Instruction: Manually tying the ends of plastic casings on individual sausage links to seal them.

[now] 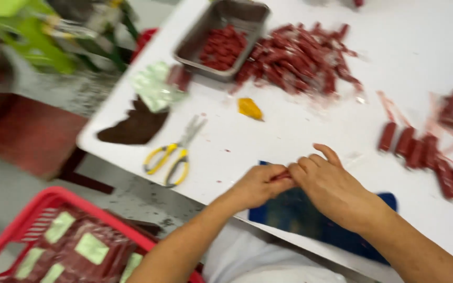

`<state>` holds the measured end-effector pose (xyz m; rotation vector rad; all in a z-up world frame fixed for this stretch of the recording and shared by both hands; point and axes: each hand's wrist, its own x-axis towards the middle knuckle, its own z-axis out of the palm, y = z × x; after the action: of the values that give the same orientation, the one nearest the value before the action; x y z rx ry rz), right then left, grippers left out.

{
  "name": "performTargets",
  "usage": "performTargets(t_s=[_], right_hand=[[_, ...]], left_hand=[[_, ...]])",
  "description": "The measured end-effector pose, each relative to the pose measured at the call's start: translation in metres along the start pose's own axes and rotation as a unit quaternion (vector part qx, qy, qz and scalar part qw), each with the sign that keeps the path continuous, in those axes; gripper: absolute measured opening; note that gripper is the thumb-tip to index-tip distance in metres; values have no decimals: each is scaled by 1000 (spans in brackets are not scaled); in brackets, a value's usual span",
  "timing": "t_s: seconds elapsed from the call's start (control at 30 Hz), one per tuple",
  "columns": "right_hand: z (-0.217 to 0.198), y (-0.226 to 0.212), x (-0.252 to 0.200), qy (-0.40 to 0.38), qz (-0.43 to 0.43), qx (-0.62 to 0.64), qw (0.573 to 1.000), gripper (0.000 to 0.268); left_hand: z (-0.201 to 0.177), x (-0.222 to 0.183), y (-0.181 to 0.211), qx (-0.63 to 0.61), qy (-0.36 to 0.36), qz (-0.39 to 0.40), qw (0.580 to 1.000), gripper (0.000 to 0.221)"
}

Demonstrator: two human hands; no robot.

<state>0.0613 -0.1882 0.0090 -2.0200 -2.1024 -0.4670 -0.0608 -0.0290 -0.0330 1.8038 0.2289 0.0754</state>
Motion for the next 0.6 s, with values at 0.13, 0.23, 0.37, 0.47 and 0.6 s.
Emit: performTargets(t_s=[0.13,0.23,0.37,0.47,0.6], right_hand=[[5,6,19,-90,-5,-1,996,20],[21,10,21,-73,-28,-29,996,22],[21,9,18,-2,-62,-88,994,25],[27,13,10,18,-85,-50,995,16],[-14,49,-7,62,-95,-82,990,24]], left_hand=[[-20,-15,37,18,-19,-99,995,29],[-19,-18,34,22,-11,-114,993,31],[-11,-17,62,76,-39,-188,978,33],[10,15,24,151,12,-86,985,85],[20,21,14,31,-34,-52,998,20]])
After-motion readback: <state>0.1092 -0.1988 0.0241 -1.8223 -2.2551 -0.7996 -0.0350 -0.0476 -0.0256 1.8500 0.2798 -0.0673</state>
